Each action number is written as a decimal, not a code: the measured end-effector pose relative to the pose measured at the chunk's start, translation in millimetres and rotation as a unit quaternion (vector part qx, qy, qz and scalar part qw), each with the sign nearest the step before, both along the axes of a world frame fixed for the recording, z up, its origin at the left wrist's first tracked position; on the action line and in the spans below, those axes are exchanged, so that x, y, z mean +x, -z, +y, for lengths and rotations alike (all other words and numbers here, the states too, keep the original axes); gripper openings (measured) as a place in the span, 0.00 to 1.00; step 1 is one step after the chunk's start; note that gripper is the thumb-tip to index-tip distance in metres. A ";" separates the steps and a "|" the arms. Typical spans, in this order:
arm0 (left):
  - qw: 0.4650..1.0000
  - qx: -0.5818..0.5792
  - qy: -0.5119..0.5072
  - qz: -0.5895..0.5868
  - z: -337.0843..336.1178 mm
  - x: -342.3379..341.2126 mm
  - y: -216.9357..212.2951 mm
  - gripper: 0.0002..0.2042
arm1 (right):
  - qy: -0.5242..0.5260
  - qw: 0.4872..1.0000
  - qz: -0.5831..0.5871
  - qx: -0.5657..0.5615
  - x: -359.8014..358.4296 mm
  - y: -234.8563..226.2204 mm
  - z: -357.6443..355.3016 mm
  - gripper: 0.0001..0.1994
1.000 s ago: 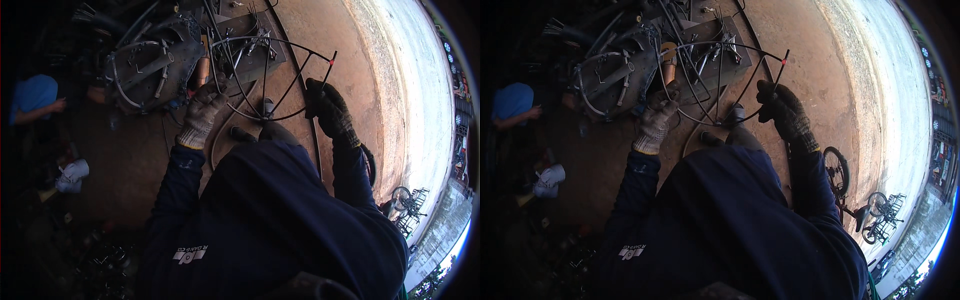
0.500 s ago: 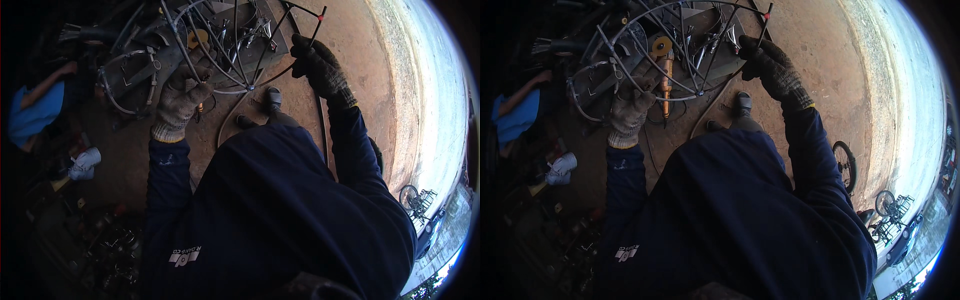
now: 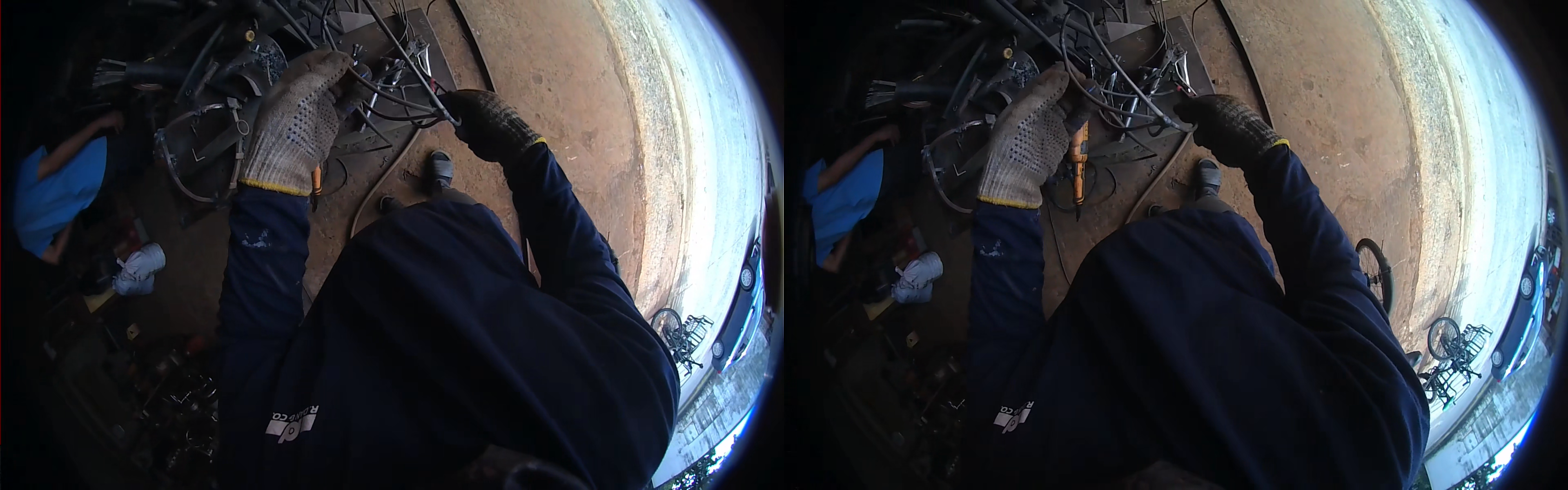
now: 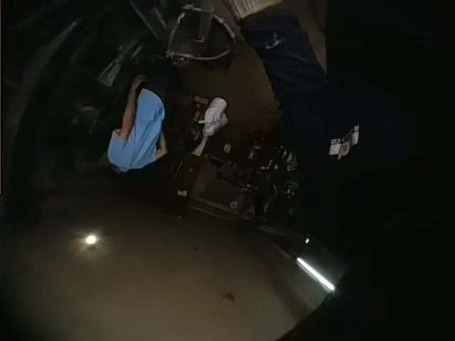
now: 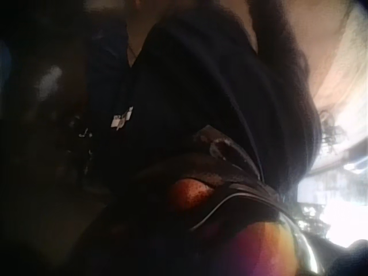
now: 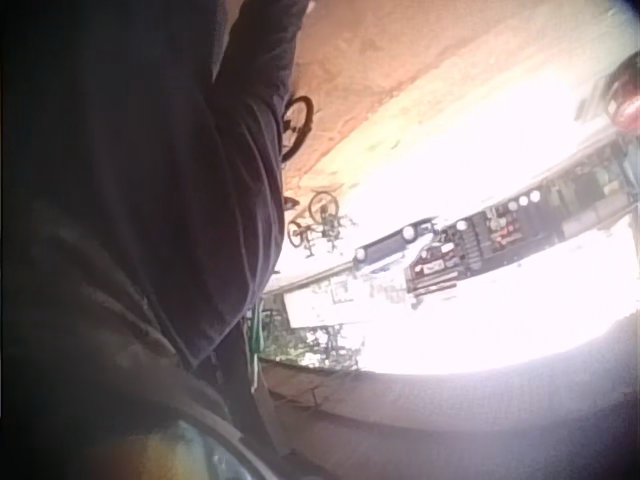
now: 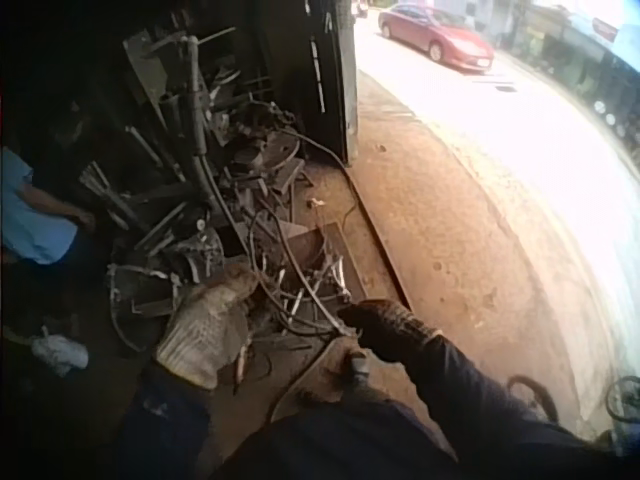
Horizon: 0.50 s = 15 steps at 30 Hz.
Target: The person hammers metal pieces on a table with a hammer, welds the metal wire frame together using a welding tool, and then turns and places the welded wire structure on the table by hand.
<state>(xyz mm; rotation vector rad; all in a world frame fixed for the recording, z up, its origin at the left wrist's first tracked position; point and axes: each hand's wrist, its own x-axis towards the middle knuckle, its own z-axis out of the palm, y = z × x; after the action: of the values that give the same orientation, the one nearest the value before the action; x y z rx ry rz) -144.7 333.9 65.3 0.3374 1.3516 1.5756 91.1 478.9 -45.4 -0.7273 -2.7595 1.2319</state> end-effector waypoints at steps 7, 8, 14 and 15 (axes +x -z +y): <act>0.996 -0.076 0.037 -0.033 37.2 -10.8 5.1 0.14 | -0.087 0.986 0.132 -0.046 13.8 66.8 -28.2 0.23; 0.976 0.031 0.137 -0.169 33.9 -26.6 18.8 0.15 | -0.113 0.973 0.194 -0.044 9.2 73.0 -33.6 0.23; 0.990 -0.084 0.062 -0.098 46.4 3.9 -11.3 0.17 | -0.113 0.971 0.119 -0.176 7.0 76.0 -52.3 0.20; 0.991 -0.083 0.053 -0.094 45.5 6.6 -13.2 0.18 | -0.108 0.968 0.112 -0.196 6.5 76.9 -54.9 0.19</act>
<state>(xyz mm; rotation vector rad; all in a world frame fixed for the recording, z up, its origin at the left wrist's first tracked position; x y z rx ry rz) -138.1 379.4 78.6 0.1525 1.2874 1.3601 97.7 424.0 -122.3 -0.2763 -2.4882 1.8081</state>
